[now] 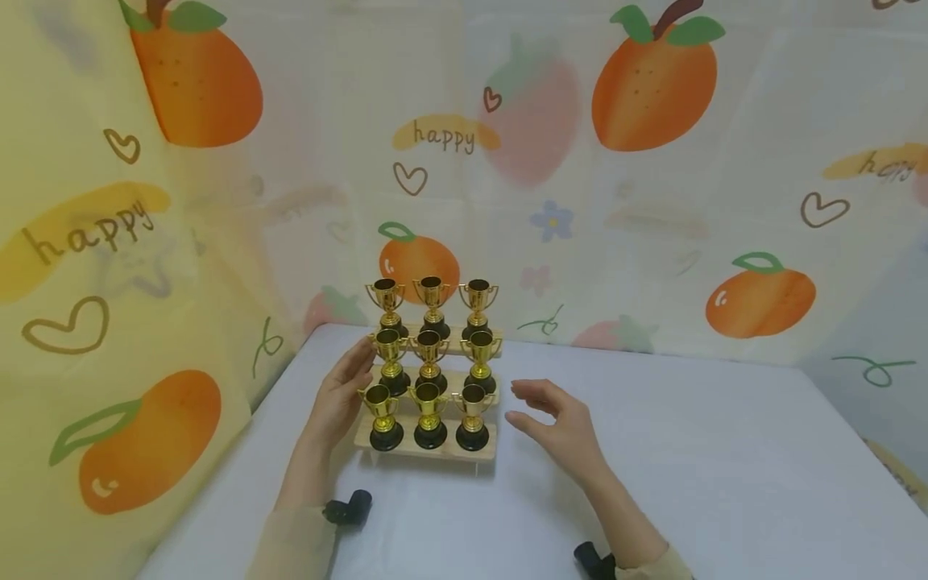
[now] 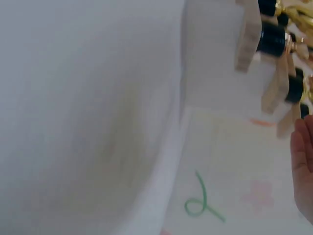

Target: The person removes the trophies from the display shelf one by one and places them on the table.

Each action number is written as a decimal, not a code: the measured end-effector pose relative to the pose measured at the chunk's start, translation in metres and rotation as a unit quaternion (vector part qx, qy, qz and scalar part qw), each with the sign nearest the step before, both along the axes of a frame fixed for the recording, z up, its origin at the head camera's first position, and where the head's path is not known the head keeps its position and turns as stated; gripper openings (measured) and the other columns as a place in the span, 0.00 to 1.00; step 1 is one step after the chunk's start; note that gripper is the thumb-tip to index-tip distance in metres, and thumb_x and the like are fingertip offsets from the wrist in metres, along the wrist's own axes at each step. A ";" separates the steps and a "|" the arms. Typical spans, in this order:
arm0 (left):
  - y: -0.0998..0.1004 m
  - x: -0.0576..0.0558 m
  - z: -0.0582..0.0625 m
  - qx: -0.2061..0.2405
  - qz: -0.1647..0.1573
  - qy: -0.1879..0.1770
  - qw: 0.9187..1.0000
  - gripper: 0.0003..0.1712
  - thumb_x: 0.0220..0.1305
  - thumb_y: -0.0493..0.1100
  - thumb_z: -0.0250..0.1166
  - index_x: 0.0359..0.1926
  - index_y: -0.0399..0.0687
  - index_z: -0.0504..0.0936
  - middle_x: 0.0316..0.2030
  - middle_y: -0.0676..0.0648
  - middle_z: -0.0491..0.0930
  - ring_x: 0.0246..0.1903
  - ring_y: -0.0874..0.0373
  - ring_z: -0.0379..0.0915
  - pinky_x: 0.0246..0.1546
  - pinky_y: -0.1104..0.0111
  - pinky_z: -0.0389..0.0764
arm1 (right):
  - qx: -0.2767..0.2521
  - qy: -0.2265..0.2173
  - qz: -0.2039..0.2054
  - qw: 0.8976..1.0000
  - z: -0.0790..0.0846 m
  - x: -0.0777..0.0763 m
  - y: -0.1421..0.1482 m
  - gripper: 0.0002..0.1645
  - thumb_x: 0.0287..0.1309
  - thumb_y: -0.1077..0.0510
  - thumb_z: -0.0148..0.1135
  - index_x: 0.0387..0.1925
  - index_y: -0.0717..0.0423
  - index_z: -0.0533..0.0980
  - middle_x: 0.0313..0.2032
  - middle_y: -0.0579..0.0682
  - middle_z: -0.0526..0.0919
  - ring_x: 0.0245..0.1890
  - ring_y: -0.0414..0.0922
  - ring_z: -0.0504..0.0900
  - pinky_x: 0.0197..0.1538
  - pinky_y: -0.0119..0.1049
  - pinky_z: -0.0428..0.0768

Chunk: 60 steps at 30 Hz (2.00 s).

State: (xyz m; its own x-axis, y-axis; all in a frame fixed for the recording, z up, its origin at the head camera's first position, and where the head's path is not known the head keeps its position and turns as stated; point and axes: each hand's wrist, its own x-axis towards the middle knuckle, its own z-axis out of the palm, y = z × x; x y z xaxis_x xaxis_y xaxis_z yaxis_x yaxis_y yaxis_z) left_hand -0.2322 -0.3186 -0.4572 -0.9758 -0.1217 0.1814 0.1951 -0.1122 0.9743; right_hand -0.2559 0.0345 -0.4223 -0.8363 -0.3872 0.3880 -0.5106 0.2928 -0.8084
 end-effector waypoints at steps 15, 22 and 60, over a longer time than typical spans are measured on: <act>0.001 -0.002 0.001 -0.007 -0.001 0.006 1.000 0.36 0.73 0.29 0.43 0.78 0.42 0.46 0.79 0.43 0.43 0.80 0.48 0.36 0.81 0.55 0.37 | -0.120 -0.146 0.067 0.980 -0.002 0.003 -0.044 0.28 0.48 0.63 0.75 0.54 0.59 0.78 0.50 0.60 0.83 0.42 0.39 0.84 0.48 0.25 0.84; 0.001 -0.001 0.001 -0.011 0.000 0.003 1.000 0.35 0.73 0.27 0.40 0.78 0.42 0.45 0.79 0.42 0.43 0.80 0.48 0.36 0.81 0.56 0.39 | -0.111 -0.156 0.062 0.980 -0.008 0.003 -0.051 0.28 0.47 0.63 0.76 0.53 0.57 0.78 0.45 0.59 0.83 0.38 0.38 0.84 0.44 0.24 0.84; -0.003 0.000 -0.001 -0.018 -0.002 0.011 1.000 0.37 0.74 0.33 0.47 0.78 0.41 0.44 0.79 0.40 0.41 0.63 0.87 0.60 0.77 0.74 0.53 | -0.146 -0.148 0.049 0.977 -0.012 0.001 -0.035 0.25 0.47 0.66 0.75 0.50 0.61 0.79 0.41 0.64 0.84 0.36 0.35 0.83 0.44 0.28 0.86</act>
State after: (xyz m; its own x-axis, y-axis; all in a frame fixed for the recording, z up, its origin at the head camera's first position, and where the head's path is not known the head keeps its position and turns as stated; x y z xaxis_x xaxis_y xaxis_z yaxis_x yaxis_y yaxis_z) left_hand -0.2322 -0.3212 -0.4585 -0.9717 -0.1115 0.2080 0.2171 -0.0771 0.9731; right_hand -0.2551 -0.0005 -0.4345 -0.8927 -0.3806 0.2415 -0.2568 -0.0108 -0.9664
